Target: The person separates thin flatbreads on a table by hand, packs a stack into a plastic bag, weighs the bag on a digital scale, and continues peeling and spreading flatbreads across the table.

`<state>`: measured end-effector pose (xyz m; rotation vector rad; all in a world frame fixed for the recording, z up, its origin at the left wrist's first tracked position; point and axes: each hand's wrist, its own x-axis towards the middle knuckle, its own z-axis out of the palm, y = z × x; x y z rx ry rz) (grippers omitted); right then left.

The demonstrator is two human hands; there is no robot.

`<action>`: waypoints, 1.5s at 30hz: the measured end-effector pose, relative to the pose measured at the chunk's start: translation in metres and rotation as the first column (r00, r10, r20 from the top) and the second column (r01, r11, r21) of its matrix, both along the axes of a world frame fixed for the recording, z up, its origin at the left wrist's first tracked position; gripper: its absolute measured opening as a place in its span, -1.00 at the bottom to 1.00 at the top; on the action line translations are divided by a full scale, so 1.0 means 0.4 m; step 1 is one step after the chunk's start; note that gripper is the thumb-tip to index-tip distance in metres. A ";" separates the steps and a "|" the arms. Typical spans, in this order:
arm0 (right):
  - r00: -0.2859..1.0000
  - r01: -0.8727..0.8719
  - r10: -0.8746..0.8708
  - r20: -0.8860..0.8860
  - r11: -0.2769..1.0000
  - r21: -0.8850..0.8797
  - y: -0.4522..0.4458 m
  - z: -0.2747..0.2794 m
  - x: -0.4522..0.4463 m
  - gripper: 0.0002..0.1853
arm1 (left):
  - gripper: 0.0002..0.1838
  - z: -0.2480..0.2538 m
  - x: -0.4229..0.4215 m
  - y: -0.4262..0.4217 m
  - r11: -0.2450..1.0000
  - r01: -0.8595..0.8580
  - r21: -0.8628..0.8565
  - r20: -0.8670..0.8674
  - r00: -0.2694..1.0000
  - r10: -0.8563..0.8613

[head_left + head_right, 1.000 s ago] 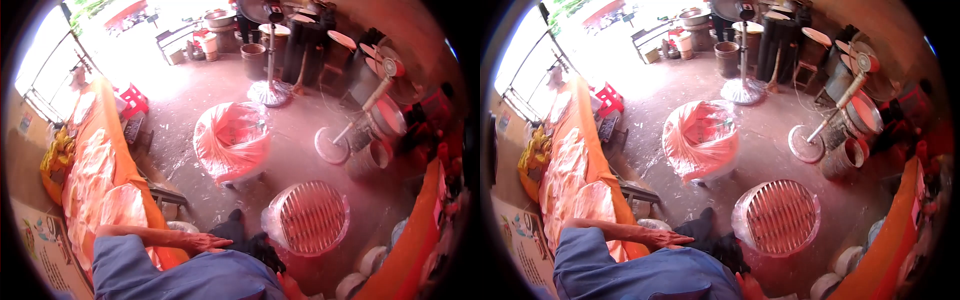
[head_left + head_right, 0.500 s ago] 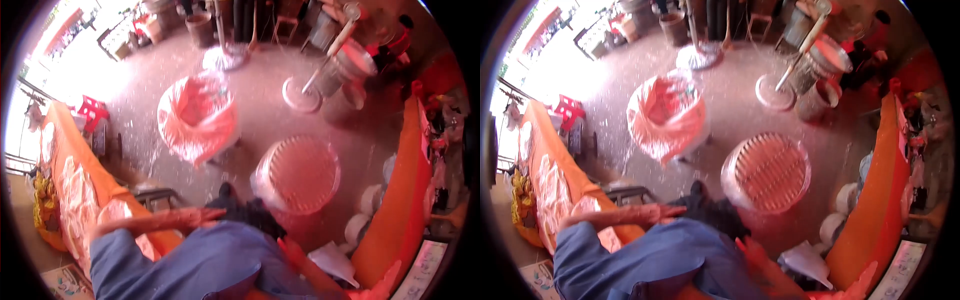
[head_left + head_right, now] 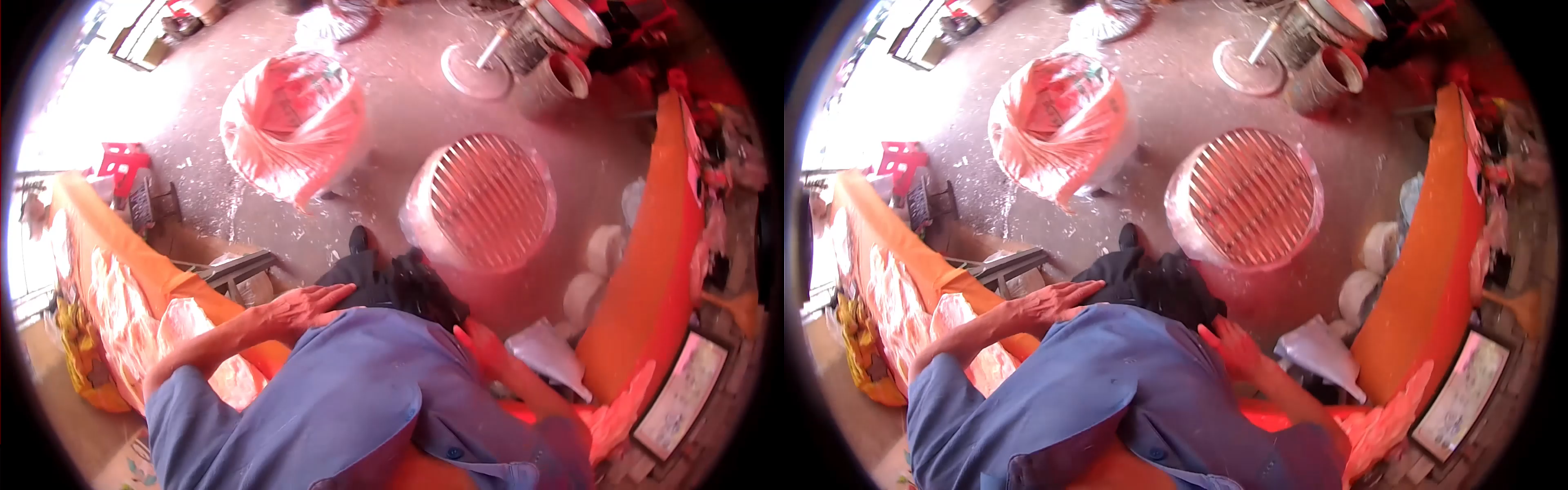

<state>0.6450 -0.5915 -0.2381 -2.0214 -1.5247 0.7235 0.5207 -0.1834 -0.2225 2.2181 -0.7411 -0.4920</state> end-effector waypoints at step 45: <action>0.837 0.064 -0.310 -0.451 0.874 -0.481 0.051 0.040 -0.010 -0.53 | 0.29 -0.106 -0.105 0.176 0.966 -0.095 -0.240 -0.158 0.986 0.058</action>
